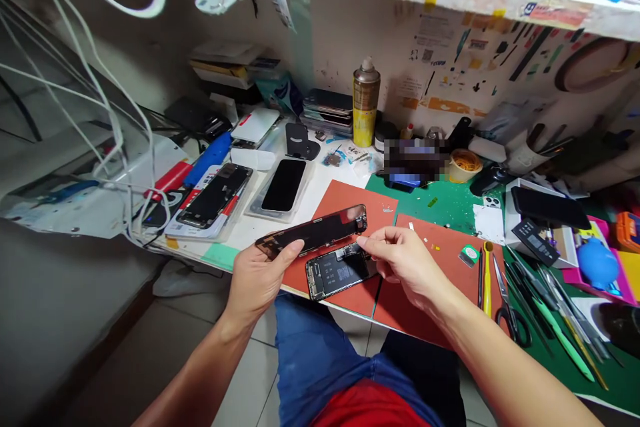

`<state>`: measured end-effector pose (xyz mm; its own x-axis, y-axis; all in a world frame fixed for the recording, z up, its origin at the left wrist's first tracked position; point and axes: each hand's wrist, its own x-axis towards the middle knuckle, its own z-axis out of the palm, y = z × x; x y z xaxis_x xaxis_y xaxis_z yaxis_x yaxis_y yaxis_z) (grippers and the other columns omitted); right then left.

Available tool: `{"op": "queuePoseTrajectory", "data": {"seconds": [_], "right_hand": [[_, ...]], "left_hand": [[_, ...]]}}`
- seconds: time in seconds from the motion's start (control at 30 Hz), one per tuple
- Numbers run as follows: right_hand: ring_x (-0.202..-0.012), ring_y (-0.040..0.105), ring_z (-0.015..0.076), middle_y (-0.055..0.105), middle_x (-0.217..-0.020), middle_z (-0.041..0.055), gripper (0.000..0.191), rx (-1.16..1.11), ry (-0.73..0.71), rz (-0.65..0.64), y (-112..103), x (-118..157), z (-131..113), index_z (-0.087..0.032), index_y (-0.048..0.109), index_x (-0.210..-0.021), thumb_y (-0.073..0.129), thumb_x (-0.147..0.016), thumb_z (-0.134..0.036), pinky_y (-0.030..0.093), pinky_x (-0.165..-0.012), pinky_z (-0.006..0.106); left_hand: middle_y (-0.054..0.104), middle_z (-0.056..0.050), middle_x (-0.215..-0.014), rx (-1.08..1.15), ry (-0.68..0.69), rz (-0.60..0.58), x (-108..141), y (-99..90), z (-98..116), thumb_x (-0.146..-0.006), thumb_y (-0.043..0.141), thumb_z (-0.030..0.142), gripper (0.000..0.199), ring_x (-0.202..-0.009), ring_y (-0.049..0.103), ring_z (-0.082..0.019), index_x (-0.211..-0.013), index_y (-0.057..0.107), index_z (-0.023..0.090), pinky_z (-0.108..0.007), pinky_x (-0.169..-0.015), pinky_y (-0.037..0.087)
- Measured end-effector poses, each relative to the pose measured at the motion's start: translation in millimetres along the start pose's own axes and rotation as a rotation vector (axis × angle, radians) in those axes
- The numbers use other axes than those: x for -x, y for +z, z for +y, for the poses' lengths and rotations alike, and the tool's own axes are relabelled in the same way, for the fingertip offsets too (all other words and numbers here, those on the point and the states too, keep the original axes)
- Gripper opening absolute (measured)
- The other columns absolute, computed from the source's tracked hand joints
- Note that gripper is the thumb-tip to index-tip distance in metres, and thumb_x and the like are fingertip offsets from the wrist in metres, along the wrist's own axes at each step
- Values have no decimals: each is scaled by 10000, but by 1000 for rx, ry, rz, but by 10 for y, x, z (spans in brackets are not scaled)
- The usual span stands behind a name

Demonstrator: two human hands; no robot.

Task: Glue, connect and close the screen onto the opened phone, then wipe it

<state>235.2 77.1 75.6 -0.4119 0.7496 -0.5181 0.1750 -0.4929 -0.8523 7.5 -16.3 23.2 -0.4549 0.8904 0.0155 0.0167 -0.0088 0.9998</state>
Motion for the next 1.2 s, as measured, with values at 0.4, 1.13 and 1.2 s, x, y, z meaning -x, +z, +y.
{"op": "queuePoseTrajectory", "data": {"seconds": [0.4, 1.13, 1.2], "right_hand": [[-450, 277, 58, 444, -516, -64, 533, 13, 51, 4, 73, -112, 6, -215, 618, -652, 943, -624, -637, 99, -461, 282], [-480, 254, 61, 478, -552, -43, 363, 126, 43, 43, -109, -205, 116, -180, 724, -691, 872, -622, -505, 124, -477, 276], [-489, 271, 63, 512, -563, -35, 355, 141, 30, 50, -121, -212, 117, -179, 729, -691, 878, -623, -494, 157, -483, 274]], "left_hand": [[871, -71, -961, -47, 48, -10, -12, 9, -50, -871, 842, 518, 359, -877, 822, -255, -974, 870, 175, -333, -822, 682], [872, -40, -922, -140, 206, -155, -45, 17, -59, -941, 769, 283, 139, -789, 823, -169, -990, 868, 199, -197, -748, 648], [872, -37, -911, -156, 216, -159, -52, 16, -57, -935, 776, 271, 133, -773, 821, -166, -994, 871, 200, -191, -735, 646]]}}
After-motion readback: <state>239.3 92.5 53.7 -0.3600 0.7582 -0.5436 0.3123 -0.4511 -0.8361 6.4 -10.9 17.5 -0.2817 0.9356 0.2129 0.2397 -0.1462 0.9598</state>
